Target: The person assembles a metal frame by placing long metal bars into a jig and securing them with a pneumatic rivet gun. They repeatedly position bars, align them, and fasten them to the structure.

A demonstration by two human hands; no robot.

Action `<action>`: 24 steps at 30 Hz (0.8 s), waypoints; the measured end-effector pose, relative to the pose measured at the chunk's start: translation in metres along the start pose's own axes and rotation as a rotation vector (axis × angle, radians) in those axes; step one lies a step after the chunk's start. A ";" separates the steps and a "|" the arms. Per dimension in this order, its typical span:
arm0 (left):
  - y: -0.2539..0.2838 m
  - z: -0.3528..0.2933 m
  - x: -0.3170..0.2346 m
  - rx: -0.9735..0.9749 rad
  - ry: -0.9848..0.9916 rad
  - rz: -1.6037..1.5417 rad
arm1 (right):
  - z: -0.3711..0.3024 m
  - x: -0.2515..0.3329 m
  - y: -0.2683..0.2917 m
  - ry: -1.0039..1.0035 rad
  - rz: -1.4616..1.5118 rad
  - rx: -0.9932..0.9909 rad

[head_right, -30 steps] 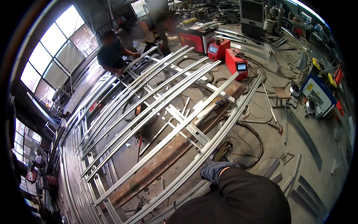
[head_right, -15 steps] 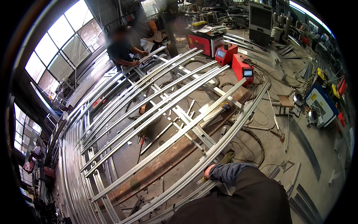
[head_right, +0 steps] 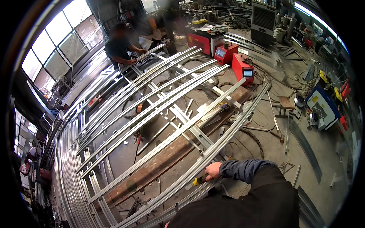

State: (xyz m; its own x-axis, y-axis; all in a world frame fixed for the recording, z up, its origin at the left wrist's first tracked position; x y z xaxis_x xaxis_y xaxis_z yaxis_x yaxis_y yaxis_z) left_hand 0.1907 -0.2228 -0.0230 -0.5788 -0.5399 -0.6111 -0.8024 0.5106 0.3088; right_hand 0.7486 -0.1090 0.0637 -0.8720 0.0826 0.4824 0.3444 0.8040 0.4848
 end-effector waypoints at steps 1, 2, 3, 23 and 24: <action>-0.001 0.004 -0.004 0.007 -0.012 -0.023 | -0.003 -0.002 0.000 0.051 0.020 -0.022; -0.005 0.006 -0.007 -0.008 -0.051 -0.016 | -0.010 0.003 0.004 0.089 0.012 -0.027; -0.008 0.009 -0.010 -0.023 -0.090 -0.009 | -0.015 0.004 0.005 0.115 -0.005 -0.048; -0.093 0.095 -0.124 0.313 -0.148 -0.255 | -0.147 0.031 0.049 0.557 0.410 -0.048; -0.098 0.096 -0.133 0.314 -0.149 -0.269 | -0.153 0.032 0.052 0.607 0.460 -0.022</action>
State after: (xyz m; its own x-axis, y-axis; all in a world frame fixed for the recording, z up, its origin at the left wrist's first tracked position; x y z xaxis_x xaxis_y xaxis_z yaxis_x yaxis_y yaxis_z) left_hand 0.3605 -0.1366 -0.0420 -0.3091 -0.5908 -0.7453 -0.8253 0.5560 -0.0985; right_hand 0.7915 -0.1545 0.2158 -0.2970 0.0636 0.9528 0.6393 0.7544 0.1490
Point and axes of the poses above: each hand's wrist, its own z-axis towards the middle knuckle, its own y-axis out of the back of the hand, x = y × z, the point moved 2 cm from there along z, towards the middle knuckle, and after that the axes turned 11 degrees about x, right-handed, at the moved point
